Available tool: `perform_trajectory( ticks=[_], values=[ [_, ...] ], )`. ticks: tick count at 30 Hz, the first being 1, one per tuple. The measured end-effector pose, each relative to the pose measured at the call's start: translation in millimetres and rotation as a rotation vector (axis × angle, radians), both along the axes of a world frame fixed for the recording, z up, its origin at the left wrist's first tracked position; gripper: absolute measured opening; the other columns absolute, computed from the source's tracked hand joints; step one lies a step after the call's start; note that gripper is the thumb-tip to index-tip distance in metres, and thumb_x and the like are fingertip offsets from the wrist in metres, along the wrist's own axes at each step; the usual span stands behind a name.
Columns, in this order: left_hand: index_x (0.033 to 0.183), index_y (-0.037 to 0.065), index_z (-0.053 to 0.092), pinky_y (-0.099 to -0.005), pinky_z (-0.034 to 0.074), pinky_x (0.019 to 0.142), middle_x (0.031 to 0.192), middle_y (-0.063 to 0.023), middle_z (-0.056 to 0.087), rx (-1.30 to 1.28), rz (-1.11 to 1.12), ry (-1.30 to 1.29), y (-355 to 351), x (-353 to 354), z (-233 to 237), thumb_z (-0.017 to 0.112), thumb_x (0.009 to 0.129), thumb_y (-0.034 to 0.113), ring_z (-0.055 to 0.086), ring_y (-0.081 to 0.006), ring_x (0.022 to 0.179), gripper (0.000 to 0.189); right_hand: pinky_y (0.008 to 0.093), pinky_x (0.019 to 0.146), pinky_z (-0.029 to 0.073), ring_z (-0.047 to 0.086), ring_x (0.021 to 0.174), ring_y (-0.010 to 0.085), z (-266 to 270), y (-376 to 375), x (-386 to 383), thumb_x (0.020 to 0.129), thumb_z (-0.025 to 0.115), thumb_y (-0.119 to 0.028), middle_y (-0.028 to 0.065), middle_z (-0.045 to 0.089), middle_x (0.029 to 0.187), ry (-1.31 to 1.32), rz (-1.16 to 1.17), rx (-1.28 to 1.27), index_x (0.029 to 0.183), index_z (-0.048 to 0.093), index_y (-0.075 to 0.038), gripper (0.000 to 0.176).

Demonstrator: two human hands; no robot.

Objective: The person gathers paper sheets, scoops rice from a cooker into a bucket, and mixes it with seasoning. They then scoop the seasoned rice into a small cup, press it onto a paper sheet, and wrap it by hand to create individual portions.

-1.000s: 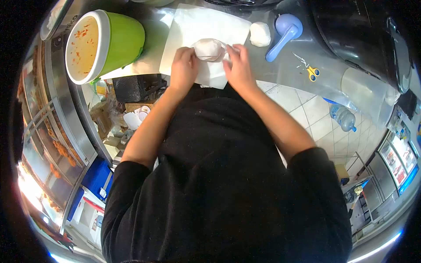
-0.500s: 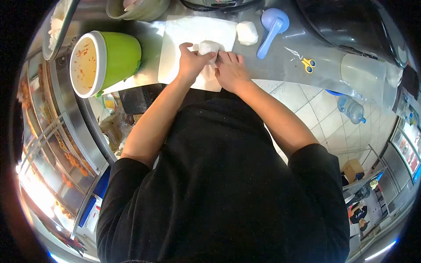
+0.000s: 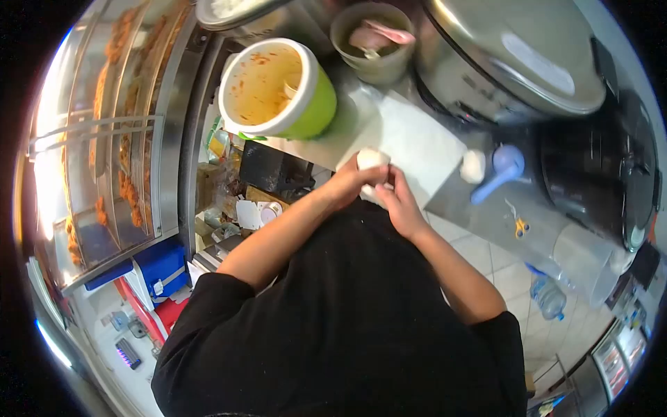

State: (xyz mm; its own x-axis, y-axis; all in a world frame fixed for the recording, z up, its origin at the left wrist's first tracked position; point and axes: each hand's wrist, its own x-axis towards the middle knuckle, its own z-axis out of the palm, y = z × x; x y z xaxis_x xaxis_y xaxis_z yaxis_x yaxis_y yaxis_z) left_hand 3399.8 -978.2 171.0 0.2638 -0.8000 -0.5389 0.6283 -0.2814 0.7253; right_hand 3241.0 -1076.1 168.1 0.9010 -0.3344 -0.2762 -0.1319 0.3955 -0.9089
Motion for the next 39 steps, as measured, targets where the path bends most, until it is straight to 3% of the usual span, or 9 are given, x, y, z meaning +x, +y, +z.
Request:
perform_trajectory(
  ticks=[5, 7, 9, 15, 17, 21, 27, 32, 39],
  values=[
    [0.129, 0.002, 0.055, -0.0342, 0.055, 0.088, 0.113, -0.0089, 0.066, 0.029, 0.232, 0.248, 61.8, 40.0, -0.5, 0.087, 0.082, 0.017, 0.065, -0.0187, 0.101, 0.059, 0.0429, 0.112, 0.040, 0.048, 0.137, 0.0320, -14.9, 9.5, 43.5, 0.101, 0.063, -0.029, 0.0176, 0.050, 0.149, 0.166, 0.365, -0.187, 0.149, 0.047, -0.005, 0.056],
    [0.130, 0.002, 0.054, -0.0354, 0.055, 0.090, 0.116, -0.0099, 0.065, 0.119, 0.254, 0.024, 102.0, 60.0, -23.7, 0.087, 0.081, 0.015, 0.065, -0.0200, 0.100, 0.060, 0.0494, 0.115, 0.038, 0.045, 0.139, 0.0393, -30.6, 14.0, 57.1, 0.098, 0.068, -0.030, 0.0224, 0.047, 0.150, 0.143, 0.275, -0.709, 0.150, 0.047, -0.005, 0.061],
    [0.129, 0.001, 0.051, -0.0349, 0.055, 0.087, 0.116, -0.0123, 0.064, 0.365, 0.250, -0.148, 143.9, 96.2, -17.3, 0.089, 0.078, 0.017, 0.065, -0.0205, 0.100, 0.066, 0.0547, 0.117, 0.035, 0.042, 0.140, 0.0464, -45.3, 22.0, 62.0, 0.096, 0.070, -0.029, 0.0268, 0.046, 0.150, 0.579, 0.004, -1.134, 0.152, 0.046, -0.005, 0.065],
    [0.125, -0.001, 0.043, -0.0386, 0.058, 0.079, 0.105, -0.0201, 0.069, 0.686, 0.370, -0.739, 230.4, 241.6, 5.3, 0.092, 0.073, 0.026, 0.071, -0.0239, 0.094, 0.076, 0.0574, 0.119, 0.030, 0.030, 0.147, 0.0486, -73.2, -8.2, 53.4, 0.094, 0.069, -0.027, 0.0286, 0.031, 0.159, 0.858, -0.056, -1.324, 0.157, 0.037, -0.008, 0.073],
    [0.120, -0.002, 0.049, -0.0448, 0.057, 0.085, 0.104, -0.0263, 0.071, 0.722, 0.295, -0.917, 239.2, 289.2, -8.3, 0.091, 0.071, 0.031, 0.072, -0.0393, 0.100, 0.072, 0.0544, 0.119, 0.032, 0.034, 0.145, 0.0471, -79.5, -9.9, 57.0, 0.095, 0.070, -0.026, 0.0283, 0.032, 0.159, 0.932, -0.013, -1.455, 0.159, 0.033, -0.009, 0.076],
    [0.125, -0.003, 0.050, -0.0479, 0.055, 0.093, 0.114, -0.0309, 0.069, 0.790, 0.292, -0.965, 225.3, 363.4, -32.3, 0.089, 0.070, 0.039, 0.068, -0.0452, 0.107, 0.080, 0.0566, 0.118, 0.032, 0.035, 0.145, 0.0452, -64.1, -14.6, 60.6, 0.094, 0.070, -0.028, 0.0266, 0.034, 0.157, 1.071, -0.029, -1.268, 0.156, 0.038, -0.009, 0.073],
    [0.131, -0.004, 0.045, -0.0465, 0.052, 0.099, 0.124, -0.0275, 0.063, 0.634, 0.239, -0.782, 213.3, 413.1, -75.1, 0.091, 0.070, 0.039, 0.064, -0.0407, 0.115, 0.088, 0.0516, 0.114, 0.039, 0.045, 0.136, 0.0446, -54.9, 35.3, 36.8, 0.094, 0.070, -0.021, 0.0254, 0.045, 0.145, 1.030, -0.596, -1.127, 0.141, 0.054, -0.007, 0.051],
    [0.128, -0.008, 0.046, -0.0510, 0.046, 0.104, 0.126, -0.0296, 0.052, 0.666, -0.178, -1.184, 226.7, 398.6, -84.3, 0.087, 0.070, 0.035, 0.051, -0.0453, 0.122, 0.083, 0.0475, 0.108, 0.044, 0.051, 0.128, 0.0399, -82.3, 85.1, -4.2, 0.094, 0.069, -0.016, 0.0228, 0.051, 0.136, 1.047, -0.688, -1.155, 0.132, 0.060, -0.006, 0.040],
    [0.131, -0.003, 0.052, -0.0530, 0.045, 0.102, 0.123, -0.0267, 0.059, 0.663, -0.101, -1.401, 206.6, 368.8, -48.0, 0.088, 0.075, 0.035, 0.055, -0.0469, 0.116, 0.077, 0.0382, 0.092, 0.053, 0.064, 0.105, 0.0276, -69.0, 85.1, 28.4, 0.100, 0.062, -0.011, 0.0171, 0.059, 0.127, 0.974, -0.968, -0.872, 0.130, 0.062, -0.006, 0.031]
  ],
)
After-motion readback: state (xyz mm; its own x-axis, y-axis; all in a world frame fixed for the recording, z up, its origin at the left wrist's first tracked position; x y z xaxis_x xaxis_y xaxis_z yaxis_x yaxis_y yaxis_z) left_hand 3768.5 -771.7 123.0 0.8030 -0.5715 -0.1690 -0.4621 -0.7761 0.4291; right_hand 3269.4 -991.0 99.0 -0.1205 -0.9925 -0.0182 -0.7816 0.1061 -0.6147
